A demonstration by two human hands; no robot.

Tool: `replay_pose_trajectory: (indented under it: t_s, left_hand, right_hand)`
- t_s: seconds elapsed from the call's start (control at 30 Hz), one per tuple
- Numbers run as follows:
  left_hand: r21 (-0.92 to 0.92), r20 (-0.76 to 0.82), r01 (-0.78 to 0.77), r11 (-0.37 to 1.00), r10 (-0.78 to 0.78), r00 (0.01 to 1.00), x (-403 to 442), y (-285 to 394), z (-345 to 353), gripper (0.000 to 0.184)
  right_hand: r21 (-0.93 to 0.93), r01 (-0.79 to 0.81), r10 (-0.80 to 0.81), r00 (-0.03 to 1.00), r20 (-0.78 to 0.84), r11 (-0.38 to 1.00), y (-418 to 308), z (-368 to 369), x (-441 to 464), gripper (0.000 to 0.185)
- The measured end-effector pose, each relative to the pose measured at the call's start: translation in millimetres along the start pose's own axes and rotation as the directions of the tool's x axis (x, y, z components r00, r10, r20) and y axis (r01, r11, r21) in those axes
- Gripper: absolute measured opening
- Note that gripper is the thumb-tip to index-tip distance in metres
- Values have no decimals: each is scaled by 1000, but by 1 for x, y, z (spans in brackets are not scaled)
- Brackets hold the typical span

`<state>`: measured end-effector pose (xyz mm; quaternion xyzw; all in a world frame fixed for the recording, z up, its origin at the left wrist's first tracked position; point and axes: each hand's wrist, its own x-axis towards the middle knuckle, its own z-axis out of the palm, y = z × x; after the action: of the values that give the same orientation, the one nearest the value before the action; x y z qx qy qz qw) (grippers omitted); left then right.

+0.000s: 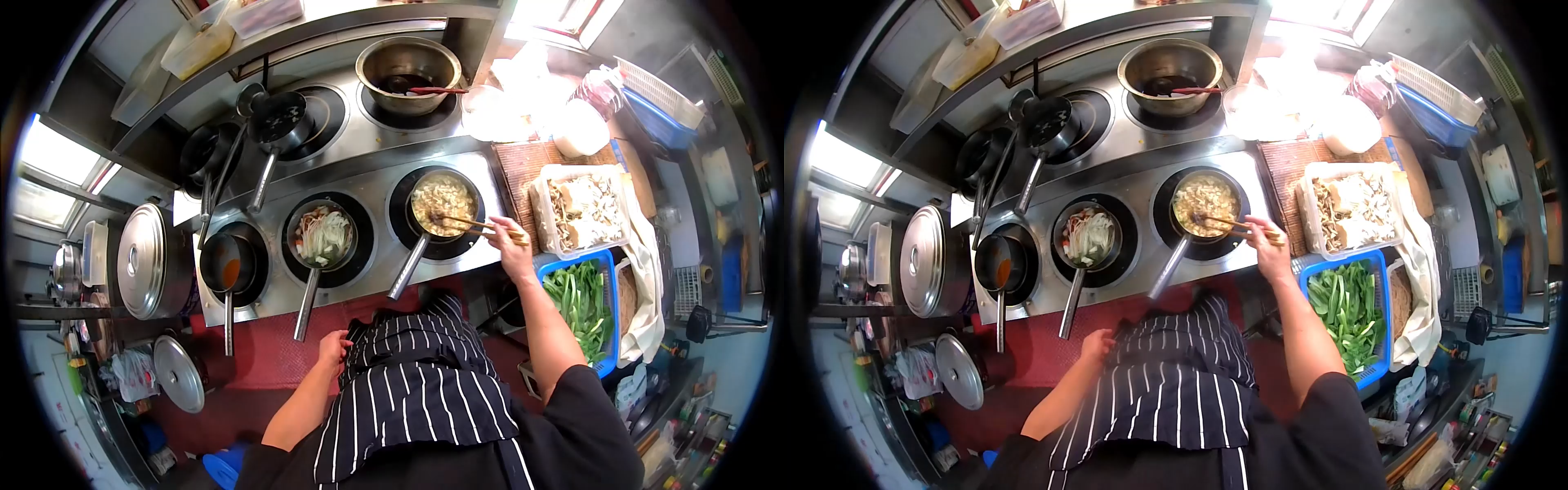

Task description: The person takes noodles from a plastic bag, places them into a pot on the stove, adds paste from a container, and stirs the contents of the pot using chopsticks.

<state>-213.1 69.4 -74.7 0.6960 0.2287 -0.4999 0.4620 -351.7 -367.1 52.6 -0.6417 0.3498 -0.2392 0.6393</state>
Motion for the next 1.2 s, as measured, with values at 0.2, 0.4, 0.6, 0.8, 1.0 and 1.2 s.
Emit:
replay_pose_trajectory:
  t_s: [0.2,0.4,0.6,0.8,1.0,1.2]
  left_hand:
    - [41,8,-9,999,8,1000,2,6,4,35]
    - [-8,-15,-13,1000,13,1000,2,11,1,34]
    - [5,-2,-26,1000,26,1000,6,-4,-2,33]
    - [92,14,-262,961,262,965,32,13,8,30]
    - [239,334,-626,743,542,771,51,63,89,43]
    - [308,369,-445,841,325,871,0,103,145,59]
  right_hand:
    - [-207,246,-232,968,93,947,1,59,35,19]
    - [-198,178,-208,968,-144,964,10,5,63,20]
    - [23,67,-65,994,-88,997,22,38,3,22]
    - [-47,48,-49,998,-41,998,0,-5,-3,20]
    - [-141,269,-264,963,57,953,4,58,50,20]
    - [-126,183,-204,960,-191,975,-2,-1,47,20]
